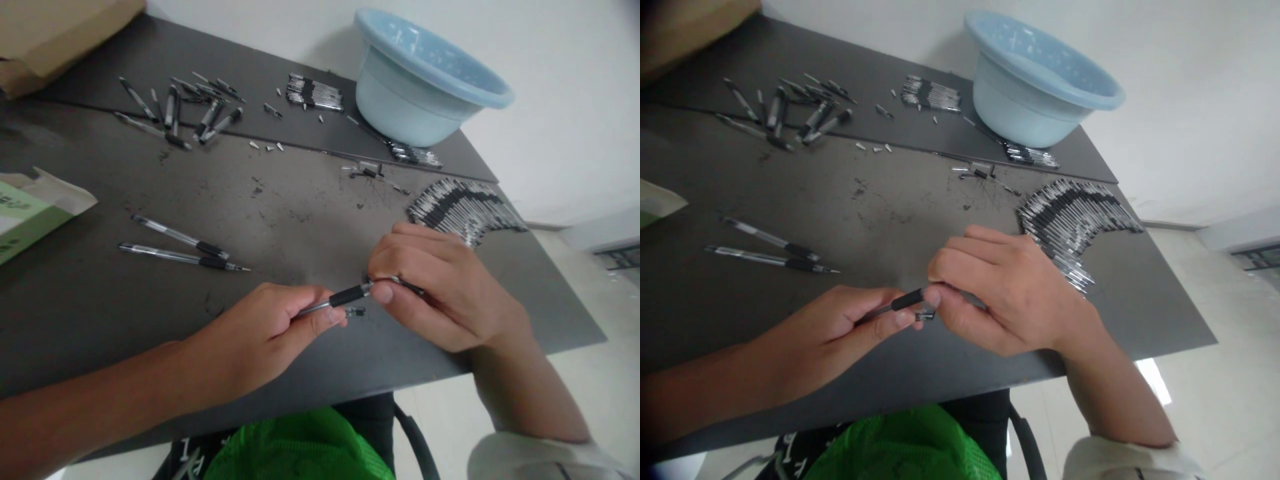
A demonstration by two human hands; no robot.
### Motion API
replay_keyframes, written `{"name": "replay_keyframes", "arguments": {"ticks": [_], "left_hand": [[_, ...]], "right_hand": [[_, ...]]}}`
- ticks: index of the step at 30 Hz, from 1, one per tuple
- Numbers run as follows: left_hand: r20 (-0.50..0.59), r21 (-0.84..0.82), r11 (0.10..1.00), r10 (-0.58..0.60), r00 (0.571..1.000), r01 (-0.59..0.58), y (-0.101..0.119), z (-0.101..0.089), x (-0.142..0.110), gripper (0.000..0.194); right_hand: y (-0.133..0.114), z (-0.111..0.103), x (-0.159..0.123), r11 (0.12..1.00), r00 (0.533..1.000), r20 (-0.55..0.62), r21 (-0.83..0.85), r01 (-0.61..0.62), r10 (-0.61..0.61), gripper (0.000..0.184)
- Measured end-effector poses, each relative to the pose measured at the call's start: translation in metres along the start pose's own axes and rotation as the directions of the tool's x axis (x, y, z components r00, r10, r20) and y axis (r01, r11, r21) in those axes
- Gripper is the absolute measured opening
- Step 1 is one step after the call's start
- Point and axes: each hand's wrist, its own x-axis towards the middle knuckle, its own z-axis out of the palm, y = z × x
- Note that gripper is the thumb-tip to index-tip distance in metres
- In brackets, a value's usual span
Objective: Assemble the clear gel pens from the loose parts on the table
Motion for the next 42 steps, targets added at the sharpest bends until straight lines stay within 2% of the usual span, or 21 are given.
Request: {"name": "replay_keyframes", "arguments": {"ticks": [8,13,16,19,24,29,33,34,37,42], "left_hand": [[0.0,0.025,1.0,0.006,1.0,-0.006,0.001,-0.001,0.0,0.04],[0.015,0.031,1.0,0.005,1.0,-0.006,0.001,-0.001,0.001,0.04],[0.02,0.052,0.999,0.015,1.0,-0.016,0.001,-0.002,0.001,0.04],[0.026,0.057,0.998,0.013,1.0,-0.014,0.0,-0.002,0.0,0.041],[0.01,0.045,0.999,0.006,1.0,-0.006,-0.001,-0.001,0.0,0.04],[0.027,0.047,0.999,0.016,1.0,-0.017,0.001,-0.002,0.0,0.04],[0.0,-0.025,1.0,0.005,1.0,-0.005,0.002,-0.002,-0.002,0.04],[-0.011,-0.056,0.998,0.009,1.0,-0.009,0.002,-0.002,-0.002,0.04],[-0.055,-0.109,0.993,0.031,0.998,-0.036,0.003,-0.002,-0.003,0.038],[-0.113,-0.073,0.996,0.044,0.993,-0.052,0.005,-0.002,-0.005,0.043]], "right_hand": [[-0.001,0.0,0.0,0.999,1.0,-0.011,0.046,-0.014,0.014,0.039],[-0.004,0.001,0.001,1.0,0.999,0.031,0.009,-0.015,0.015,0.025],[-0.005,0.002,0.0,1.0,1.0,-0.007,-0.008,-0.006,0.006,0.035],[-0.005,-0.001,0.0,1.0,1.0,0.017,0.009,0.001,-0.001,0.039],[-0.006,-0.001,-0.001,1.0,0.999,0.052,-0.026,0.002,0.0,0.027],[-0.003,0.0,0.0,0.998,1.0,-0.008,0.057,-0.02,0.02,0.042],[0.002,-0.002,-0.002,0.989,0.987,-0.147,0.14,-0.05,0.07,0.061],[0.002,-0.002,-0.002,0.986,0.977,-0.193,0.153,-0.06,0.089,0.059],[0.001,0.004,0.001,0.968,0.953,-0.278,0.245,-0.048,0.117,0.034],[-0.007,0.02,0.011,0.9,0.917,-0.363,0.436,0.008,0.168,0.033]]}}
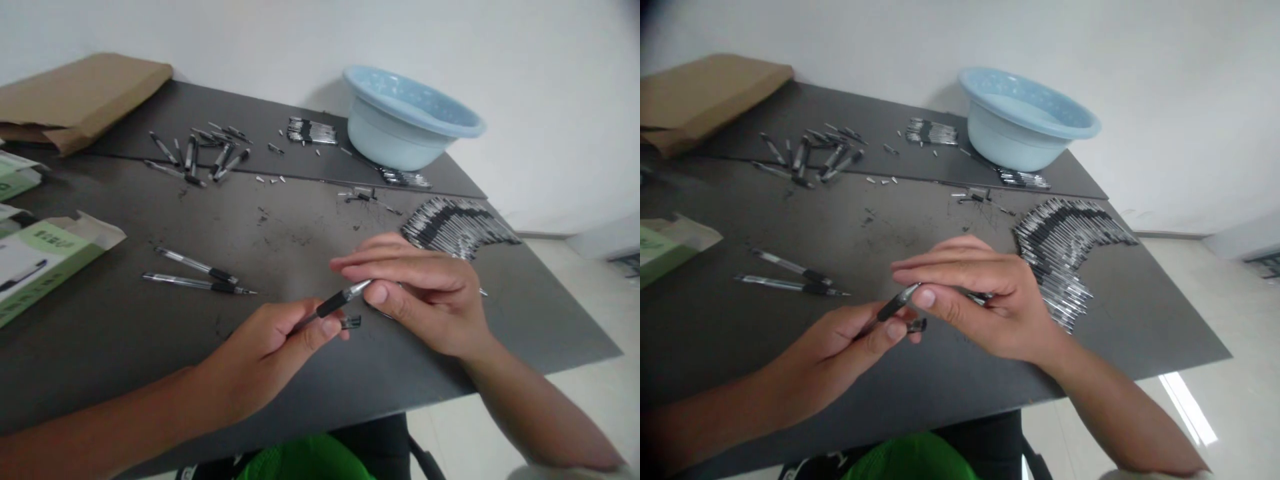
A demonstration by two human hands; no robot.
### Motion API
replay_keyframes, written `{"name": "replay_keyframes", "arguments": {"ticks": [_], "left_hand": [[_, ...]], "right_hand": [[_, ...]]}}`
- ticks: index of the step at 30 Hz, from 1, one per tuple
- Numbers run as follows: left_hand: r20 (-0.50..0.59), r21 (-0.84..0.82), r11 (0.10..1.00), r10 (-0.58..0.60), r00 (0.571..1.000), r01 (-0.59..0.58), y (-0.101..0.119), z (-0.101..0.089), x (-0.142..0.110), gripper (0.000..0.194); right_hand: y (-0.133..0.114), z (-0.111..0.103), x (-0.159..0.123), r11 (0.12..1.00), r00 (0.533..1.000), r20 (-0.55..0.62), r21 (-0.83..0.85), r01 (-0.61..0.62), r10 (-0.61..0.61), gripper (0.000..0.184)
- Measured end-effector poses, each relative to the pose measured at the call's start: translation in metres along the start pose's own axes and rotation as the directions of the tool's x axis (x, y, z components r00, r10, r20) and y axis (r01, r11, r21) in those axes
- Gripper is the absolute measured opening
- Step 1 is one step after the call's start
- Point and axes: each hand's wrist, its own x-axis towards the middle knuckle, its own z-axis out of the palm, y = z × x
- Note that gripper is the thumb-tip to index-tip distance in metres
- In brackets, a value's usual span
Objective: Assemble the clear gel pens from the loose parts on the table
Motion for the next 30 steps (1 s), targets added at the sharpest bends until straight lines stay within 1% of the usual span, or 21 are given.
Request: {"name": "replay_keyframes", "arguments": {"ticks": [2,5,6,7,8,9,10,11,13,15,17,18,19,20,22,23,24,26,28,30], "left_hand": [[-0.014,-0.005,1.0,0.011,1.0,-0.011,0.001,0.0,-0.001,0.043],[-0.035,-0.031,0.999,0.043,0.998,-0.044,0.003,0.001,-0.002,0.04],[-0.036,-0.04,0.998,0.05,0.998,-0.051,0.003,0.001,-0.002,0.04],[-0.038,-0.049,0.997,0.05,0.998,-0.052,0.003,0.001,-0.002,0.04],[-0.039,-0.059,0.997,0.05,0.998,-0.052,0.003,0.001,-0.002,0.041],[-0.038,-0.07,0.996,0.049,0.998,-0.051,0.003,0.002,-0.002,0.042],[-0.038,-0.079,0.996,0.048,0.998,-0.051,0.003,0.002,-0.002,0.043],[-0.039,-0.085,0.995,0.049,0.998,-0.052,0.003,0.002,-0.002,0.045],[-0.042,-0.089,0.994,0.053,0.998,-0.057,0.002,0.003,-0.002,0.046],[-0.053,-0.086,0.995,0.05,0.997,-0.054,0.001,0.003,-0.002,0.047],[-0.062,-0.088,0.995,0.047,0.997,-0.053,0.001,0.004,-0.003,0.048],[-0.058,-0.092,0.995,0.042,0.997,-0.047,0.001,0.004,-0.003,0.049],[-0.05,-0.1,0.994,0.031,0.998,-0.036,0.001,0.004,-0.004,0.05],[-0.042,-0.112,0.993,0.018,0.999,-0.022,0.001,0.005,-0.004,0.051],[-0.039,-0.143,0.99,-0.008,0.999,0.003,0.001,0.005,-0.005,0.054],[-0.041,-0.155,0.988,-0.014,0.999,0.008,0.002,0.005,-0.005,0.055],[-0.044,-0.163,0.987,-0.013,0.999,0.005,0.002,0.005,-0.006,0.055],[-0.042,-0.169,0.986,-0.002,0.999,-0.005,0.002,0.005,-0.006,0.054],[-0.034,-0.168,0.986,-0.003,0.999,-0.003,0.001,0.006,-0.006,0.052],[-0.028,-0.162,0.987,-0.014,1.0,0.009,0.001,0.006,-0.005,0.052]], "right_hand": [[0.001,0.008,0.0,0.999,0.998,-0.056,0.031,-0.032,0.033,0.028],[0.006,0.015,-0.001,0.996,0.98,-0.181,0.065,-0.067,0.078,0.011],[0.007,0.016,-0.002,0.995,0.975,-0.204,0.075,-0.072,0.086,0.011],[0.008,0.017,-0.002,0.994,0.974,-0.205,0.083,-0.075,0.091,0.018],[0.008,0.017,-0.003,0.993,0.979,-0.18,0.091,-0.078,0.093,0.029],[0.008,0.018,-0.003,0.992,0.987,-0.133,0.099,-0.079,0.092,0.038],[0.006,0.018,-0.003,0.991,0.993,-0.081,0.111,-0.076,0.085,0.042],[0.005,0.019,-0.002,0.989,0.996,-0.042,0.132,-0.07,0.076,0.041],[0.003,0.023,-0.001,0.98,0.996,-0.031,0.186,-0.078,0.085,0.032],[0.004,0.028,0.0,0.967,0.986,-0.089,0.227,-0.116,0.139,0.025],[0.009,0.032,0.0,0.961,0.967,-0.181,0.241,-0.134,0.18,0.016],[0.012,0.033,0.0,0.961,0.959,-0.215,0.242,-0.132,0.186,0.014],[0.013,0.034,0.0,0.961,0.956,-0.23,0.244,-0.126,0.184,0.019],[0.014,0.034,-0.001,0.961,0.959,-0.222,0.247,-0.121,0.178,0.027],[0.012,0.033,-0.001,0.957,0.975,-0.148,0.262,-0.122,0.165,0.042],[0.009,0.032,-0.001,0.954,0.983,-0.1,0.274,-0.124,0.157,0.043],[0.007,0.032,-0.001,0.95,0.987,-0.063,0.287,-0.123,0.147,0.039],[0.003,0.032,-0.001,0.945,0.989,-0.041,0.305,-0.121,0.14,0.03],[0.003,0.034,0.001,0.949,0.985,-0.094,0.295,-0.109,0.143,0.024],[0.009,0.037,0.002,0.96,0.97,-0.195,0.266,-0.089,0.144,0.014]]}}
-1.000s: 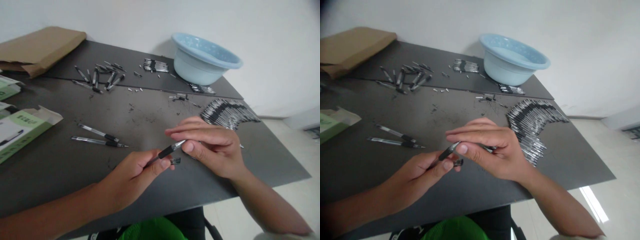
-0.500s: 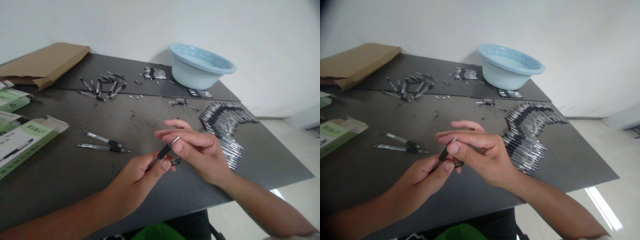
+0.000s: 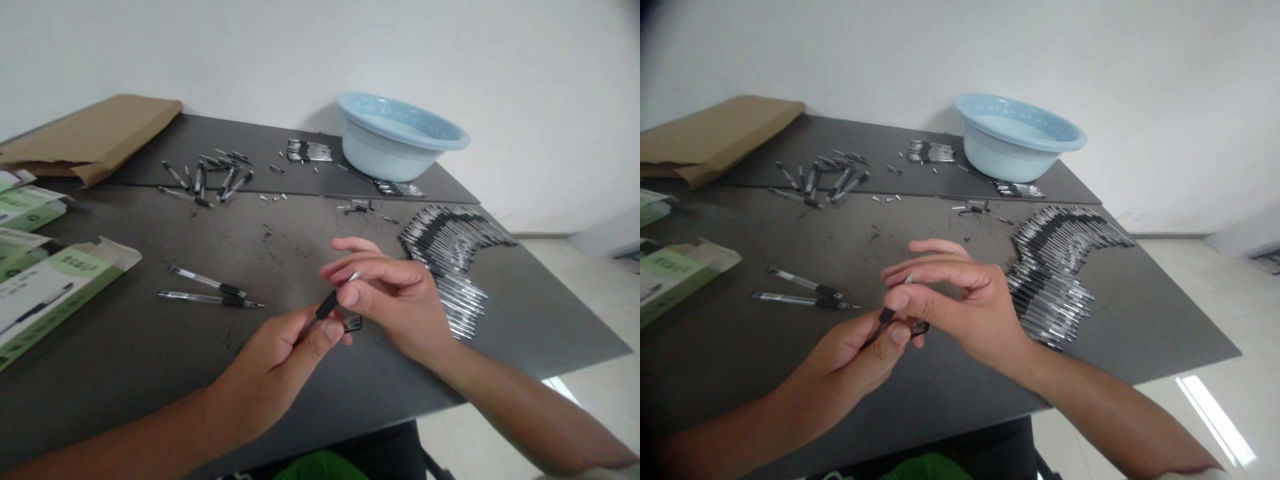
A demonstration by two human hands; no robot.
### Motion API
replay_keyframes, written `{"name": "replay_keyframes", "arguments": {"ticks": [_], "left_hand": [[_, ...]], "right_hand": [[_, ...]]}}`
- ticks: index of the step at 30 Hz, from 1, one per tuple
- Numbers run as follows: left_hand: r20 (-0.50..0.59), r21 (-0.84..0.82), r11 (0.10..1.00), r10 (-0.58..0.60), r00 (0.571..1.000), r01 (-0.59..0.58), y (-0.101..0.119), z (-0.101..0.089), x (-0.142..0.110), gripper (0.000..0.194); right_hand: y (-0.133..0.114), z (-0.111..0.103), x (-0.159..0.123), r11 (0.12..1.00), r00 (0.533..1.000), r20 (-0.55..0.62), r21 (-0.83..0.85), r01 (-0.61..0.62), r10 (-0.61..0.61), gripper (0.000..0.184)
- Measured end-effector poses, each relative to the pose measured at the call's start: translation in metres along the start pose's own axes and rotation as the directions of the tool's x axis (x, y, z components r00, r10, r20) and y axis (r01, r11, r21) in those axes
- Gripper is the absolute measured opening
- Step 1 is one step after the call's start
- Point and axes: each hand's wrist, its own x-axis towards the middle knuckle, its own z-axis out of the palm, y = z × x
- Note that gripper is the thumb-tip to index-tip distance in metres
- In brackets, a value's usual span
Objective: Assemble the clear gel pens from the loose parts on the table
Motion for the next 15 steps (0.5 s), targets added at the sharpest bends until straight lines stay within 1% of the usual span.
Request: {"name": "replay_keyframes", "arguments": {"ticks": [1,2,3,4,5,6,7,8,10,11,12,15], "left_hand": [[0.0,0.003,1.0,-0.004,1.0,0.004,0.0,0.0,0.0,0.053],[0.003,0.004,1.0,-0.006,1.0,0.006,0.0,0.001,0.0,0.054],[0.005,0.004,1.0,-0.006,1.0,0.005,0.0,0.001,0.0,0.055],[0.003,0.002,1.0,-0.004,1.0,0.004,0.0,0.001,0.001,0.055],[0.0,-0.002,1.0,0.001,1.0,-0.001,0.0,0.001,0.001,0.056],[-0.005,-0.007,1.0,0.005,1.0,-0.005,-0.001,0.002,0.001,0.056],[-0.012,-0.012,1.0,0.01,1.0,-0.01,-0.001,0.002,0.001,0.056],[-0.018,-0.018,1.0,0.015,1.0,-0.015,-0.001,0.002,0.001,0.055],[-0.028,-0.028,0.999,0.022,0.999,-0.022,-0.001,0.002,0.0,0.055],[-0.029,-0.033,0.999,0.022,0.999,-0.023,-0.001,0.002,0.0,0.054],[-0.029,-0.04,0.999,0.02,0.999,-0.021,-0.001,0.002,0.0,0.053],[-0.029,-0.065,0.998,0.006,1.0,-0.008,0.0,0.002,-0.002,0.051]], "right_hand": [[0.003,0.001,0.0,1.0,0.999,-0.047,-0.007,0.006,-0.006,0.012],[0.006,0.002,0.001,1.0,0.997,-0.081,-0.007,0.003,-0.004,0.016],[0.008,0.002,0.001,1.0,0.996,-0.093,0.002,-0.012,0.012,0.023],[0.009,0.002,0.001,0.999,0.996,-0.088,0.016,-0.032,0.033,0.033],[0.009,0.002,0.0,0.998,0.996,-0.063,0.025,-0.054,0.055,0.044],[0.007,0.002,0.0,0.998,0.998,-0.027,0.027,-0.064,0.064,0.052],[0.005,0.002,0.0,0.998,0.998,0.012,0.021,-0.058,0.058,0.052],[0.002,0.002,0.0,0.999,0.998,0.046,0.011,-0.045,0.044,0.047],[-0.002,0.002,-0.001,1.0,0.997,0.081,-0.004,-0.003,0.003,0.029],[-0.004,0.002,-0.001,1.0,0.996,0.093,0.001,0.007,-0.007,0.026],[-0.005,0.003,-0.002,1.0,0.995,0.099,0.019,0.002,-0.004,0.026],[-0.005,0.004,-0.004,0.993,0.992,0.118,0.105,-0.062,0.05,0.03]]}}
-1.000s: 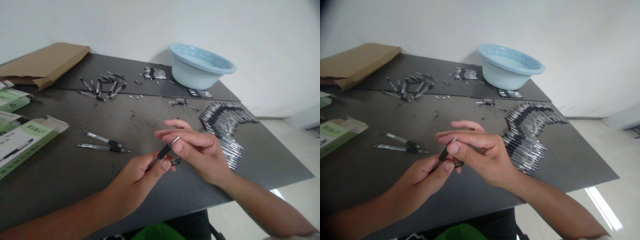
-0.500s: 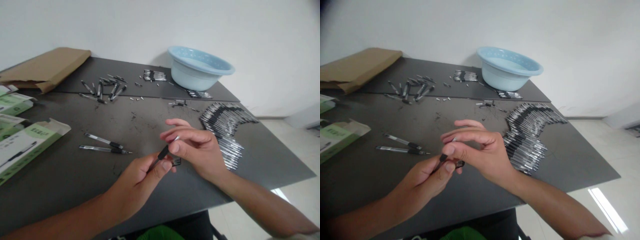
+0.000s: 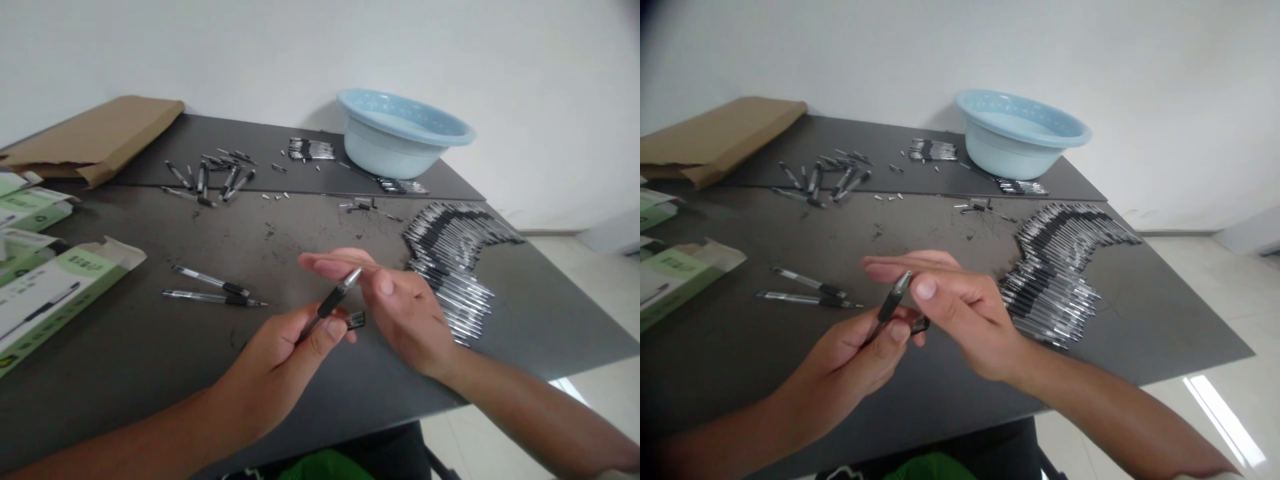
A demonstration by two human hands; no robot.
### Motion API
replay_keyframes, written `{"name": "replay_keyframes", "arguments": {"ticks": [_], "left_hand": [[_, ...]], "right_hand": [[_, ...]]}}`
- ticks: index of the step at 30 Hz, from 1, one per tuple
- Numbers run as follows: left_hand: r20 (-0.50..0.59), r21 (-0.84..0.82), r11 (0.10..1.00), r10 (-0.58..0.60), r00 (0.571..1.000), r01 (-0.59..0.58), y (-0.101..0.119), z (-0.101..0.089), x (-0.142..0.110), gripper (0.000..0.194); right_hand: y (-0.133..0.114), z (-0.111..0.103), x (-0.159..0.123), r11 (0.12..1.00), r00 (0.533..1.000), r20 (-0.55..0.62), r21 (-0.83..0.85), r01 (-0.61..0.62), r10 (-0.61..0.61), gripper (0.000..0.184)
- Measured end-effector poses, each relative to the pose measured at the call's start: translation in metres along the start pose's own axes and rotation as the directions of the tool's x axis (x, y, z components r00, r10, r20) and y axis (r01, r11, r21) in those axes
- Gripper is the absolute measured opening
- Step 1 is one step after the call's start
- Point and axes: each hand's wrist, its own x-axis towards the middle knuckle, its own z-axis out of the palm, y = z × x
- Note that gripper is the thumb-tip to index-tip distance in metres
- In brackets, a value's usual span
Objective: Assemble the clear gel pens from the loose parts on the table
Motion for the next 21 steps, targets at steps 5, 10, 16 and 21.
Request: {"name": "replay_keyframes", "arguments": {"ticks": [5,10,16,21], "left_hand": [[0.006,-0.006,1.0,0.012,1.0,-0.012,0.0007,-0.0014,-0.0008,0.053],[-0.002,-0.022,1.0,0.022,1.0,-0.022,0.0018,-0.0011,-0.001,0.054],[-0.087,-0.1,0.995,-0.005,0.996,-0.004,0.0062,0.0033,-0.0044,0.047],[-0.059,-0.085,0.996,0.035,0.998,-0.04,0.0056,0.0009,-0.0022,0.044]], "right_hand": [[0.0023,0.0001,0.0008,0.997,0.999,-0.014,-0.067,0.038,-0.039,0.026],[0.0025,0.0017,0.0029,0.995,0.99,-0.116,-0.072,0.075,-0.083,0.025],[-0.0011,0.0014,0.0039,0.977,0.978,-0.143,-0.17,0.127,-0.152,0.024],[-0.0025,-0.0038,0.0049,0.94,0.971,-0.139,-0.309,0.144,-0.194,0.019]]}}
